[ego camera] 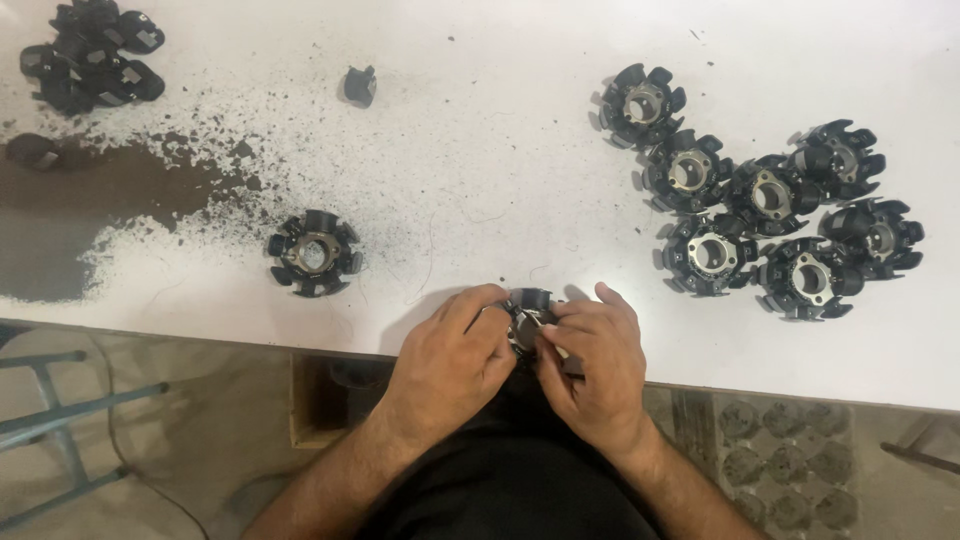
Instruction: The person assembles omni-directional wheels at a white workbench. They pick up a wheel hub, insert black roller pieces into its slots one at a time, and use a small stick to press each roller into place, setting finished wheels aside as they go.
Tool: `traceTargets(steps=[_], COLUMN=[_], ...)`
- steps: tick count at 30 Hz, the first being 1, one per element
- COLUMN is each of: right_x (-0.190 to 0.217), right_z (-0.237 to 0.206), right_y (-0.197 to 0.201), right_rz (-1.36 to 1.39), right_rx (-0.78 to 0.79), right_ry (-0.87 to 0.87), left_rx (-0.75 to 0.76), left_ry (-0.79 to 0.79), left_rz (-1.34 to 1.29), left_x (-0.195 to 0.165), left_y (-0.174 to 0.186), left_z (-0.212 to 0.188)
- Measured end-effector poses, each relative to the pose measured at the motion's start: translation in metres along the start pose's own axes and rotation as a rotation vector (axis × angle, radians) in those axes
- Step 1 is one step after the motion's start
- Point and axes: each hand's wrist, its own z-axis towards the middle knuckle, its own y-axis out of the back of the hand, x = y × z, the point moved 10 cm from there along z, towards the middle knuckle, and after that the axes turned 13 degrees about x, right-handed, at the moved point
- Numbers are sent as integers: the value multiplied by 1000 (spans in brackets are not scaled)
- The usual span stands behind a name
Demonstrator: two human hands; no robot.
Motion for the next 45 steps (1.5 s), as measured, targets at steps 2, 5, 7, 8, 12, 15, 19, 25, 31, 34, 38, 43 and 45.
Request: traceTargets(steps=[2, 5, 7, 8, 12, 15, 19, 25, 31, 34, 38, 43, 45], right_x=[-1, -5, -8, -9, -11, -6, -6, -11, -10, -7, 3, 9, 8], right_z=[-1, -3, -4, -5, -8, -10, -11, -9, -9, -11, -9, -3, -4], right_y=[3, 4, 4, 4, 7, 8, 5, 2, -1, -2, -1, -3, -5], right_rz=[11, 54, 71, 80, 124, 114, 66, 42, 22, 26, 13, -20, -32], right_rx=[-25, -42, -53, -47, -44, -38, -14, -9, 3, -11, -20, -18, -10], right_ry=[-13, -41, -64, -76, -70, -5, 7, -23, -23, 7, 68, 87, 72], left_rx=[-46, -66, -43, -23, 16, 107, 20, 50, 39, 7, -24, -37, -39], left_ry=[-47, -148, -198, -208, -120, 116, 30, 46, 13, -16, -43, -44, -43], left_rz=[-1, 85, 132, 134, 58, -82, -60, -46, -17, -1, 34, 46, 52], left_x=[-5, -18, -25, -27, -24, 0, -9, -6, -5, -5, -5, -2, -1], left_y=[6, 14, 15, 15, 11, 0, 7, 1, -5, -7, -8, -10, -11], left_z=[-1, -1, 2, 4, 14, 18, 18, 18, 9, 3, -2, -5, -6])
